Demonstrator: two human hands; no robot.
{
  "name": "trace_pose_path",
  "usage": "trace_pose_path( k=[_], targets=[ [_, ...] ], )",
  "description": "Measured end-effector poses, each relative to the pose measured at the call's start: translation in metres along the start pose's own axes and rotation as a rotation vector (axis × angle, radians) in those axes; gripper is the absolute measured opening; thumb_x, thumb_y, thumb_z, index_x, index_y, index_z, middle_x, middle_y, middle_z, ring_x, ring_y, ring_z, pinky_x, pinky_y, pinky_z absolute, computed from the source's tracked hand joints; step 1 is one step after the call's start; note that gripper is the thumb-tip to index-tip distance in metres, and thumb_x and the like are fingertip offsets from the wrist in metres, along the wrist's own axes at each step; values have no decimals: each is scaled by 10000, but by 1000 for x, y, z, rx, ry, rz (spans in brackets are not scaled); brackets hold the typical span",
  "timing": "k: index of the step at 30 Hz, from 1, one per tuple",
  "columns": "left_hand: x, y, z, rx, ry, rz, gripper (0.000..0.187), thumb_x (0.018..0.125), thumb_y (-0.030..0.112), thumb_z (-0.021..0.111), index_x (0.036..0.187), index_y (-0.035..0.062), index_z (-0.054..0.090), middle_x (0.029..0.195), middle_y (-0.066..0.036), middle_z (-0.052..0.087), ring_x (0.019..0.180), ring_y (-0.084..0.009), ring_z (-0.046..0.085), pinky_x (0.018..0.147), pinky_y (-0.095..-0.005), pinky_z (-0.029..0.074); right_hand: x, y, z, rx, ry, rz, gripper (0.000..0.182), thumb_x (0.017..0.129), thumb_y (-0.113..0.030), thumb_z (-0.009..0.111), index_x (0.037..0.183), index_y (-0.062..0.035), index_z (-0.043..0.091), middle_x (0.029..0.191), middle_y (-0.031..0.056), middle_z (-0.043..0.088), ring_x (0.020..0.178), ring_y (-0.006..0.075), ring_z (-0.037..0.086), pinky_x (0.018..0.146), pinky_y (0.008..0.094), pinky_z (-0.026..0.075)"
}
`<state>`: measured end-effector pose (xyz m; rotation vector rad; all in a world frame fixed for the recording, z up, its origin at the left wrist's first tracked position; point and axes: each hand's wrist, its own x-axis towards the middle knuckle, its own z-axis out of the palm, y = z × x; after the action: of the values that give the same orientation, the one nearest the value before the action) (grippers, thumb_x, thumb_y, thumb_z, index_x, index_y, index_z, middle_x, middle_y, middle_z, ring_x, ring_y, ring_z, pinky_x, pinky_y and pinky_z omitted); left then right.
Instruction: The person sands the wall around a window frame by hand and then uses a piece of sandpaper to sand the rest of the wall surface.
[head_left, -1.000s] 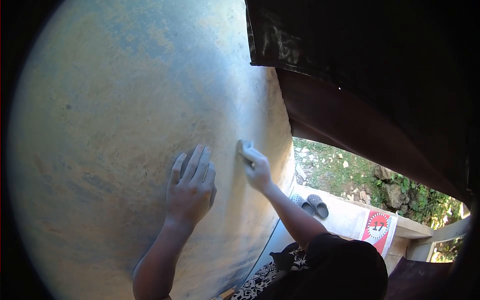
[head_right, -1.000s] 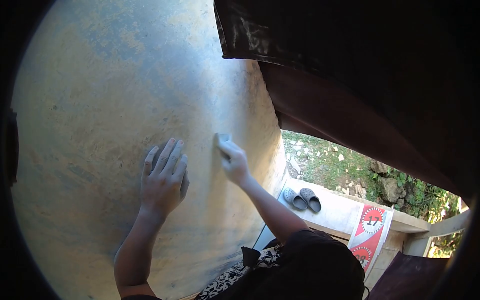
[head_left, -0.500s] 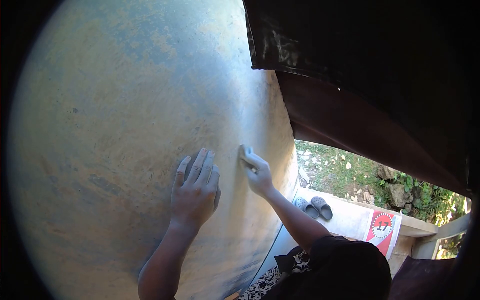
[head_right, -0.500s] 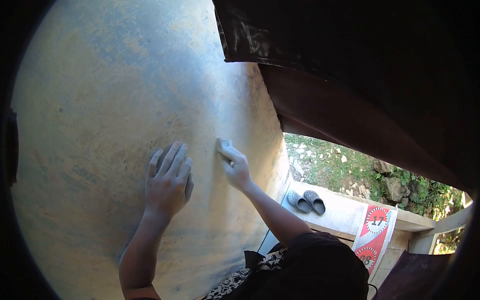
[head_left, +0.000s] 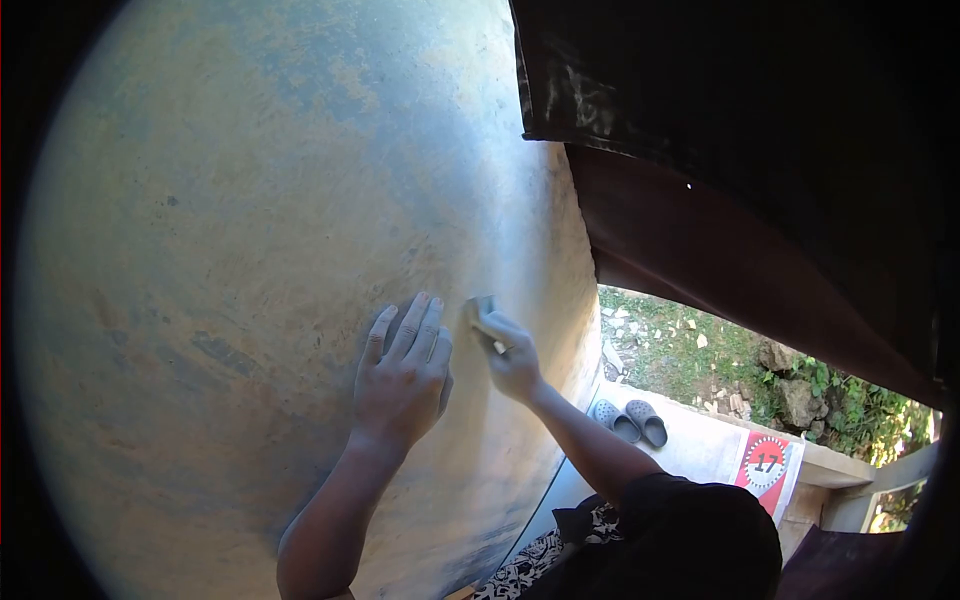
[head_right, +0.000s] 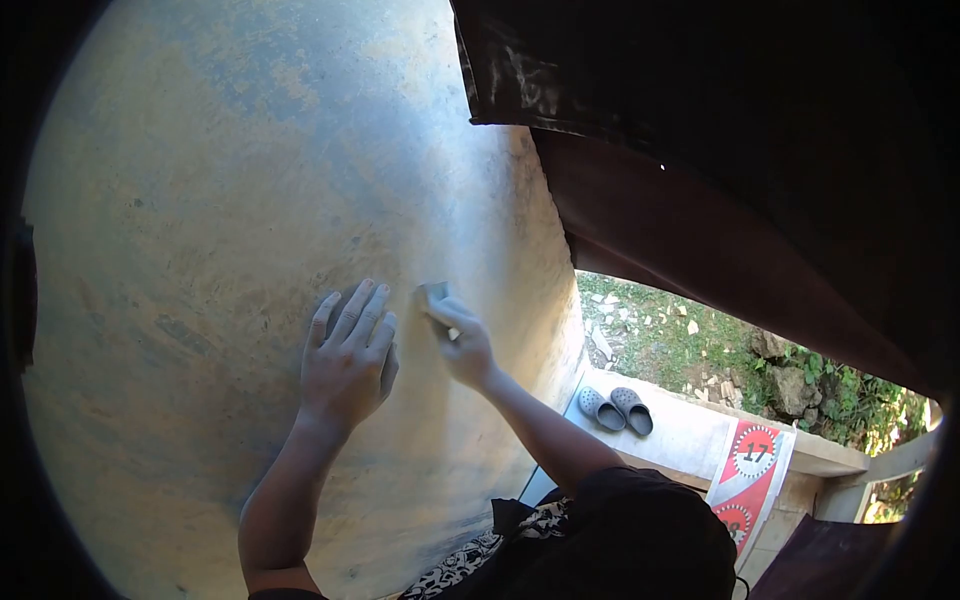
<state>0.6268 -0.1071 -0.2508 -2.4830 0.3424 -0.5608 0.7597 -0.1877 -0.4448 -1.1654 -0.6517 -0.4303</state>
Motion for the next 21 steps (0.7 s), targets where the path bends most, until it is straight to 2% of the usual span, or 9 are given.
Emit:
trace_pose_path(
  k=[2, 6, 8, 10, 12, 15, 18, 20, 21],
  targets=[
    [-1, 0, 0, 4, 3, 9, 295, 943, 236, 638, 1180, 93, 741, 1512, -119, 621, 1507, -239, 473, 1265, -499, 279, 0, -30, 10, 110, -144, -128, 447, 958, 110, 667, 1389, -8, 675, 956, 152, 685, 817, 224, 647, 748, 319, 513],
    [0, -1, -1, -10, 15, 9, 300, 942, 232, 638, 1183, 88, 741, 1504, -121, 625, 1499, -237, 481, 1259, -495, 289, -13, 12, -3, -39, -48, -196, 463, 924, 124, 671, 1373, 11, 675, 911, 130, 642, 785, 221, 621, 721, 310, 507],
    [0, -2, -3, -18, 17, 5, 301, 943, 232, 637, 1185, 86, 741, 1497, -122, 629, 1493, -236, 487, 1257, -493, 295, -19, 39, -17, -116, -17, -106, 469, 923, 131, 648, 1376, 10, 674, 925, 134, 640, 787, 218, 617, 738, 303, 504],
    [3, -2, -6, -42, 43, 6, 282, 924, 221, 633, 1147, 77, 728, 1473, -132, 639, 1481, -238, 492, 1252, -468, 316, -15, 38, -25, -96, 117, 202, 369, 949, 110, 647, 1311, 46, 681, 1007, 142, 685, 921, 184, 663, 826, 297, 526],
    [4, -4, -8, -55, 51, 2, 282, 921, 220, 640, 1147, 76, 728, 1466, -132, 643, 1474, -239, 499, 1246, -464, 324, -16, 27, -21, -67, 120, 208, 330, 958, 100, 640, 1281, 48, 685, 1015, 150, 680, 962, 164, 653, 877, 284, 517],
    [5, -5, -7, -84, 38, -15, 293, 928, 226, 653, 1168, 79, 733, 1477, -130, 636, 1478, -242, 495, 1245, -474, 317, -14, -11, -11, -20, -119, 5, 305, 977, 83, 658, 1275, 31, 697, 991, 144, 692, 903, 241, 668, 818, 321, 518],
    [2, -5, -6, -99, 29, -34, 310, 935, 237, 663, 1196, 87, 740, 1525, -131, 600, 1509, -248, 459, 1259, -494, 281, -19, -24, -4, 41, -177, -38, 257, 981, 62, 679, 1235, 31, 699, 966, 154, 684, 876, 276, 664, 789, 326, 511],
    [2, -5, -7, -88, 49, -43, 317, 933, 242, 667, 1203, 93, 741, 1554, -132, 574, 1529, -251, 433, 1268, -499, 260, -33, 16, -6, 45, -121, -109, 217, 995, 34, 674, 1210, 41, 708, 950, 101, 674, 871, 211, 651, 793, 313, 506],
    [2, -5, -8, -78, 27, -43, 328, 931, 251, 672, 1215, 100, 741, 1580, -131, 548, 1549, -253, 400, 1277, -505, 232, -38, 33, -9, 96, -20, 74, 205, 1005, 25, 663, 1203, 43, 712, 951, 58, 663, 872, 168, 635, 787, 302, 502]
  ],
)
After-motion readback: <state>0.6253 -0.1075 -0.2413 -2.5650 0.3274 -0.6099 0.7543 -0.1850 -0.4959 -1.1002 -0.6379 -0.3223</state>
